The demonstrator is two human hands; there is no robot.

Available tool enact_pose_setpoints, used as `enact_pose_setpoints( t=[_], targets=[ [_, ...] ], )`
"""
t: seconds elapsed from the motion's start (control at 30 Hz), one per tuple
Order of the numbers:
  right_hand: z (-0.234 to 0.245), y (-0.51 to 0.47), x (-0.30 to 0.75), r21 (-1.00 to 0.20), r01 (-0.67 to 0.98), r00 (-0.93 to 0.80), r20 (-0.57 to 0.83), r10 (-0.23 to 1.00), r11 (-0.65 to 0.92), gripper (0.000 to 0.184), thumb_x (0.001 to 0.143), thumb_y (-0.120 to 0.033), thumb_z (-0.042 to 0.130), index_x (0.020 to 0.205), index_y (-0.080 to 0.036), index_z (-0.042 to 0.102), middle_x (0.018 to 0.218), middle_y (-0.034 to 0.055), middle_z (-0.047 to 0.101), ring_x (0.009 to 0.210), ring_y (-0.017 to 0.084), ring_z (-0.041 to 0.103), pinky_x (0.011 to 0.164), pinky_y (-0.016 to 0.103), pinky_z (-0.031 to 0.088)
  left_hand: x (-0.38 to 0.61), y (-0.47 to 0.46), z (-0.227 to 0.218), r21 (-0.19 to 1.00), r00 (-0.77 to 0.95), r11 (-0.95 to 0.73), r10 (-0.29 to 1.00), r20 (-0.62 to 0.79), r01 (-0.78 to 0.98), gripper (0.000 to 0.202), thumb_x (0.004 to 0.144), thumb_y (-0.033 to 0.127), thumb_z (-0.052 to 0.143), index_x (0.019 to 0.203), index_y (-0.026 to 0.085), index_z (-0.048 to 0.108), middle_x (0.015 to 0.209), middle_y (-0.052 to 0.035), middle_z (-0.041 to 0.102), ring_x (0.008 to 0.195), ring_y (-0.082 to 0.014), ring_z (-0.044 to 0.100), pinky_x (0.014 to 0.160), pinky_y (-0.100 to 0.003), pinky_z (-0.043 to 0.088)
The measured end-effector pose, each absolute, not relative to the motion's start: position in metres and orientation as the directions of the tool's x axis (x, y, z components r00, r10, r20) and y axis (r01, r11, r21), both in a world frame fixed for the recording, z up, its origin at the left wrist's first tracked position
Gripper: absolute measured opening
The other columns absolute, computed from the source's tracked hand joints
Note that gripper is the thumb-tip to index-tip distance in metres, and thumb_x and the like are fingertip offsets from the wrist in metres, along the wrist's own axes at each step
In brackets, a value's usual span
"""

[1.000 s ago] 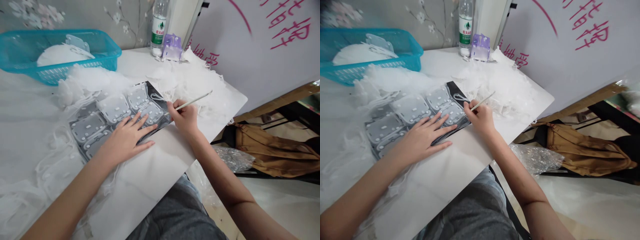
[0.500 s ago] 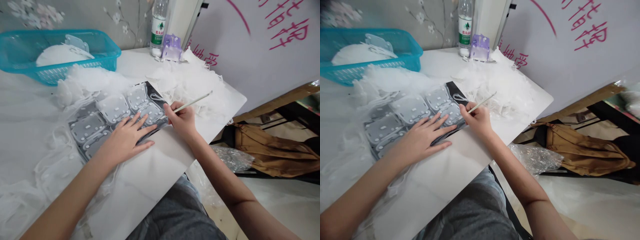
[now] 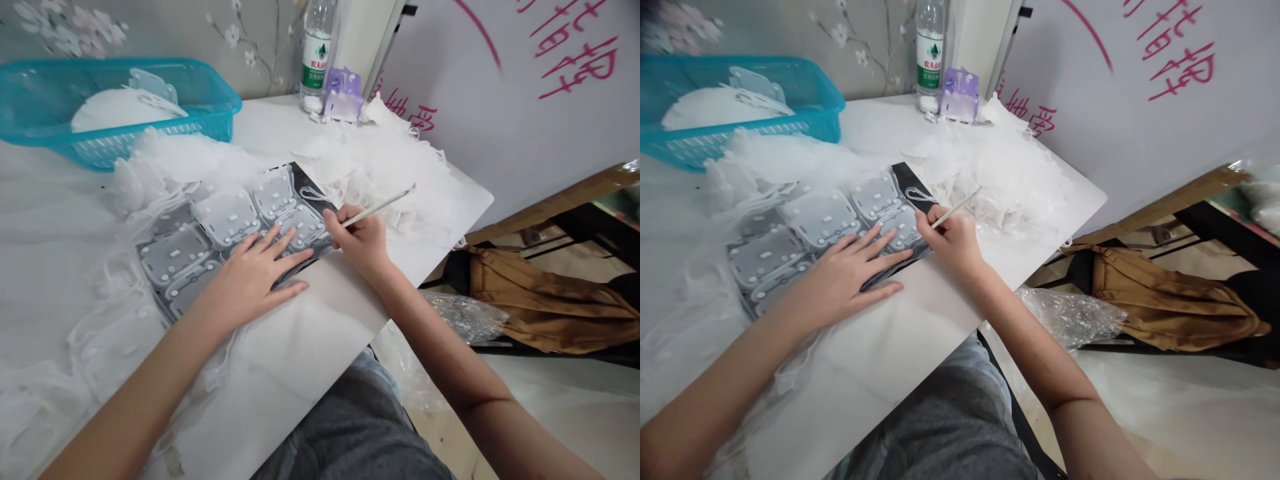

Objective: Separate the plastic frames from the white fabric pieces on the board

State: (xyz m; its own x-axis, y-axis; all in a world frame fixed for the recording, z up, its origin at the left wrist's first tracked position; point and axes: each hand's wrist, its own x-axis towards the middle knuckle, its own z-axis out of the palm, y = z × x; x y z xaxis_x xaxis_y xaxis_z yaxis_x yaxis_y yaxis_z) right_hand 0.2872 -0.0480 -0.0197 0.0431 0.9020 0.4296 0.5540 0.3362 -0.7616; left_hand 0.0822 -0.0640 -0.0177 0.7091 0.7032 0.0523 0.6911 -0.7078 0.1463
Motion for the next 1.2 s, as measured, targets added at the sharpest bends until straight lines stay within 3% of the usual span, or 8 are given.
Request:
enact_pose_setpoints(
  t=[0.3,0.6,0.83,0.97,1.07,1.2],
  targets=[
    [-0.021,-0.043,0.294,-0.678,0.648,0.108,0.534,0.838,0.348,0.041,0.087,-0.031,0.052,0.051,-0.020,0.036,0.041,-0.0074,0.032,0.040,0.005,0.033,0.044,0.021,0.027,0.083,-0.063,-0.019,0.148,0.705,-0.703,0.708,0.042,0.696,0.054,0.093,0.057,0.040,0.141,0.032,0.046,0.155,-0.0086,0.030,0.143,-0.0317,0.028,0.112,-0.050,0.027],
    [-0.023,-0.042,0.294,-0.627,0.684,0.093,0.583,0.807,0.374,0.041,0.088,-0.031,0.051,0.052,-0.019,0.036,0.041,-0.0074,0.034,0.039,0.005,0.031,0.044,0.021,0.027,0.082,-0.064,-0.021,0.175,0.710,-0.708,0.701,0.058,0.684,0.054,0.093,0.056,0.040,0.141,0.032,0.047,0.155,-0.0086,0.031,0.142,-0.0321,0.029,0.112,-0.051,0.027],
    [-0.022,-0.041,0.295,-0.686,0.652,0.169,0.546,0.821,0.322,0.041,0.086,-0.032,0.056,0.052,-0.020,0.037,0.039,-0.0076,0.035,0.037,0.005,0.035,0.043,0.022,0.027,0.082,-0.063,-0.021,0.162,0.709,-0.705,0.704,0.045,0.690,0.054,0.094,0.057,0.038,0.141,0.033,0.046,0.155,-0.0089,0.031,0.143,-0.0301,0.026,0.112,-0.050,0.027],
    [-0.020,-0.048,0.291,-0.797,0.531,0.224,0.461,0.859,0.289,0.043,0.087,-0.038,0.056,0.052,-0.020,0.040,0.037,-0.0060,0.043,0.037,0.005,0.037,0.043,0.021,0.031,0.083,-0.064,-0.021,0.177,0.707,-0.704,0.705,0.053,0.688,0.055,0.093,0.058,0.038,0.141,0.033,0.047,0.155,-0.0084,0.031,0.143,-0.0311,0.026,0.113,-0.051,0.026],
    [-0.020,-0.051,0.289,-0.859,0.446,0.199,0.371,0.907,0.253,0.042,0.086,-0.041,0.057,0.052,-0.019,0.044,0.037,-0.0053,0.046,0.035,0.005,0.038,0.042,0.021,0.031,0.083,-0.064,-0.020,0.170,0.705,-0.703,0.707,0.057,0.691,0.054,0.093,0.057,0.039,0.141,0.033,0.047,0.155,-0.0078,0.031,0.143,-0.0308,0.027,0.112,-0.051,0.027],
    [-0.020,-0.050,0.286,-0.854,0.454,0.140,0.349,0.927,0.253,0.042,0.084,-0.041,0.058,0.051,-0.018,0.045,0.037,-0.0050,0.045,0.036,0.005,0.039,0.042,0.020,0.031,0.083,-0.064,-0.019,0.158,0.708,-0.705,0.704,0.047,0.691,0.053,0.093,0.057,0.040,0.141,0.033,0.047,0.155,-0.0086,0.031,0.143,-0.0306,0.027,0.111,-0.051,0.028]
  ],
)
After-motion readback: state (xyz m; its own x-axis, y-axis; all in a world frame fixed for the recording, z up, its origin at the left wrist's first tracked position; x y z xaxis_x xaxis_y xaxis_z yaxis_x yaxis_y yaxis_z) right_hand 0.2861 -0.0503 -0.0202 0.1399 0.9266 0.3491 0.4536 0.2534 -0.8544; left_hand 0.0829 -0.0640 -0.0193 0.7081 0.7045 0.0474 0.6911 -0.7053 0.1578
